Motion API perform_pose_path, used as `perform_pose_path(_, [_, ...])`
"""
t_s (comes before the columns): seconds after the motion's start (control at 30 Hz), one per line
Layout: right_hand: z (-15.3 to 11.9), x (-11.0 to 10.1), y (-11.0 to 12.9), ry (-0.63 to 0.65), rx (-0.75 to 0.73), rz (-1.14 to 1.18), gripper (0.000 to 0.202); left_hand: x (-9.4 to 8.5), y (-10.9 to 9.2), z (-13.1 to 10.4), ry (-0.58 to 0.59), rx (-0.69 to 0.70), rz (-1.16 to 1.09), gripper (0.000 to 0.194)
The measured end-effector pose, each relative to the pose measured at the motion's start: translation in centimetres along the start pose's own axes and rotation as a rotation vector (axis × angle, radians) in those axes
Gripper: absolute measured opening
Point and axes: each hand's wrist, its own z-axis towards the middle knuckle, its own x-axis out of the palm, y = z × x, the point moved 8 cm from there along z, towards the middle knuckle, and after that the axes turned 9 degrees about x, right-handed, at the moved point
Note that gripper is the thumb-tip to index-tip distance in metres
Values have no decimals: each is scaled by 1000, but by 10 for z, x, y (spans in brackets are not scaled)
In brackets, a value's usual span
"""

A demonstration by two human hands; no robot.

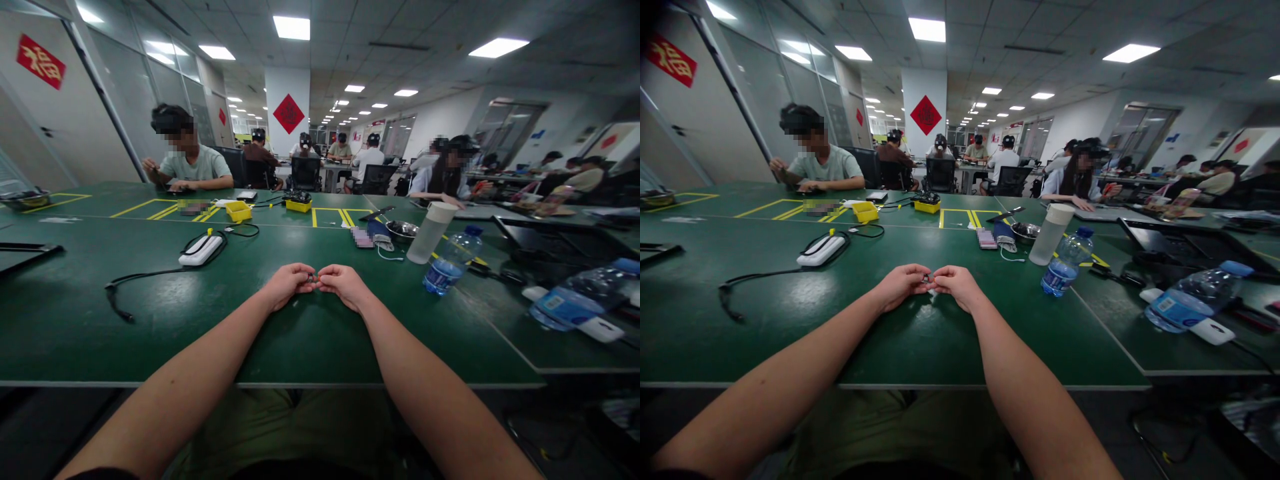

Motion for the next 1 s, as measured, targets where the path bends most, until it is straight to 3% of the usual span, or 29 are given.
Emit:
perform_pose_path(0.23, [1, -2, -1, -9, 18, 44, 5, 3, -2, -1, 42, 11, 27, 24])
perform_pose_path(0.4, [-1, -1, 1, -11, 17, 14, 10, 2, -3, -1, 20, 34, 95, 35])
perform_pose_path(0.7, [0, -1, 0, 5, -3, 38, 10, 0, 0, 1, 1, 13, 26, 14])
perform_pose_path(1.0, [-1, -1, 2, 5, -12, -3, 20, 0, -2, 0, -13, 22, 66, 32])
